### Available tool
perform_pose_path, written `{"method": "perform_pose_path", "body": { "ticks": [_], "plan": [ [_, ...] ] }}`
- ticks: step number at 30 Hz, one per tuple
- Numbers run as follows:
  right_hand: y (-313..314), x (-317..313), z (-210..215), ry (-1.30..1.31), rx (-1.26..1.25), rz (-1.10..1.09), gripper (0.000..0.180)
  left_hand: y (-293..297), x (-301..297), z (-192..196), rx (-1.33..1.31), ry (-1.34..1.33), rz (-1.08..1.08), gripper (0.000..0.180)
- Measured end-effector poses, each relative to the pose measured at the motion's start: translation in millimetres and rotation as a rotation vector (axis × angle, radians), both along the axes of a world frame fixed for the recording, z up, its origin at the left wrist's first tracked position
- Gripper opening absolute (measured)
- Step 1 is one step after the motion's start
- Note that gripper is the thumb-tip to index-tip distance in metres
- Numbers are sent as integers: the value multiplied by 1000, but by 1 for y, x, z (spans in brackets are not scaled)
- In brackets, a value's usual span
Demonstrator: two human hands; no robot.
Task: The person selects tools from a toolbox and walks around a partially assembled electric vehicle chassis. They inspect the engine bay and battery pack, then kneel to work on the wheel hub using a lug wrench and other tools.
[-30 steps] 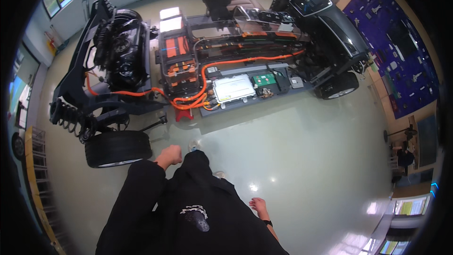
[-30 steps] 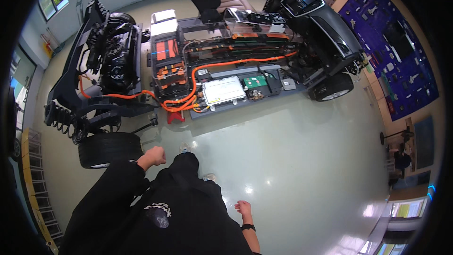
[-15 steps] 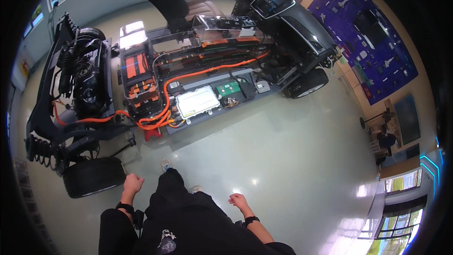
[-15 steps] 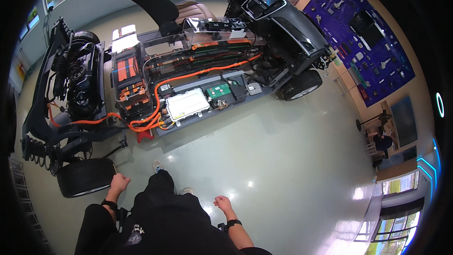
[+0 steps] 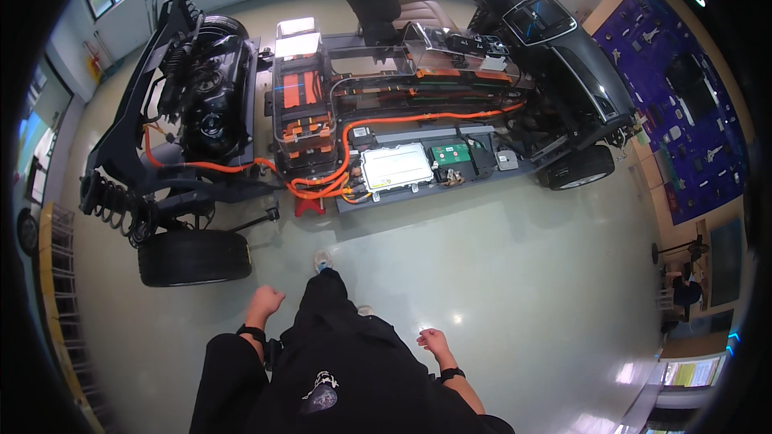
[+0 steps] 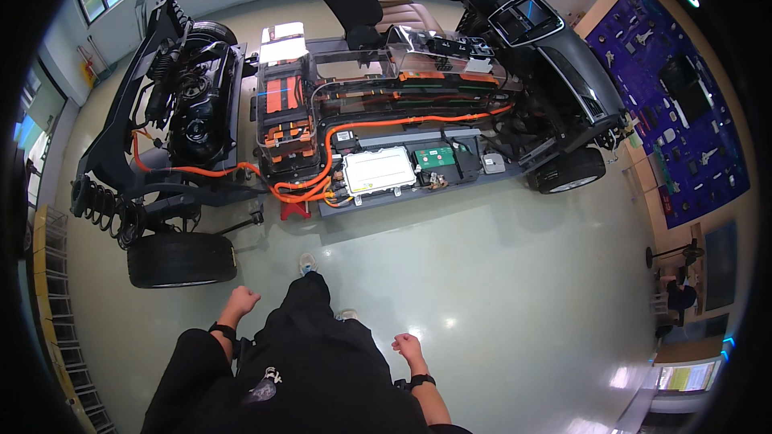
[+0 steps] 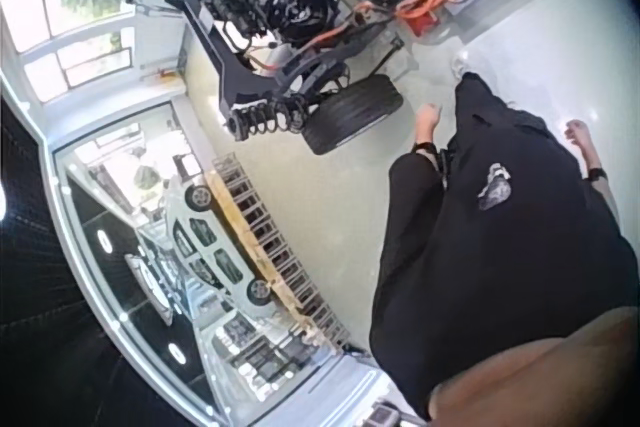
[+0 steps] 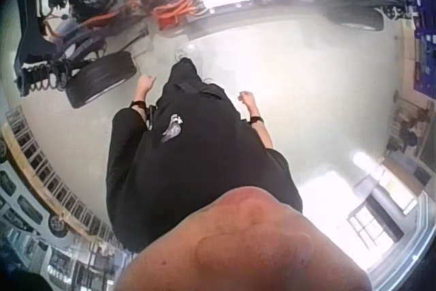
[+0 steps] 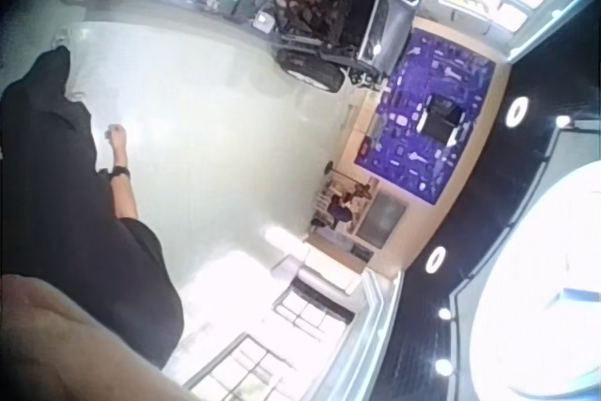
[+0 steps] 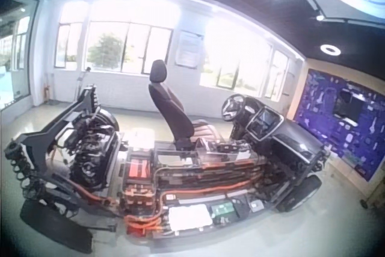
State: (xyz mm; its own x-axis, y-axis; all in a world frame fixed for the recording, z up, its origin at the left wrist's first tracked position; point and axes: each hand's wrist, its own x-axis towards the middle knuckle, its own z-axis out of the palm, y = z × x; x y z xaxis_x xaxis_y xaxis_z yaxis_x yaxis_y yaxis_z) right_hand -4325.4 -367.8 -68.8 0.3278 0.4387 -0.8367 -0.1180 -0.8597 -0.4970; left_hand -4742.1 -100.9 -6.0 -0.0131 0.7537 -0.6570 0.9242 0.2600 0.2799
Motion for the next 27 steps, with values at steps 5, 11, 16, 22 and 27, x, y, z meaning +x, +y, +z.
{"method": "perform_pose_path", "body": {
  "ticks": [5, 11, 16, 22, 27],
  "plan": [
    [8, -3, 5, -19, 42, 1, 21, 16, 27, 12, -8, -18, -65, 30],
    [-5, -14, 1, -2, 18, -19, 21, 20, 33, 6, -19, 11, -104, 29],
    [-24, -14, -2, -3, -31, -59, 21, 20, 35, -4, -50, -38, -187, 30],
    [-30, -18, -10, 20, -1, -95, 22, 22, 29, -15, -111, 5, -211, 32],
    [-37, -16, -16, 27, 21, -139, 21, 29, 51, -7, -113, -6, -270, 34]
  ]
}}
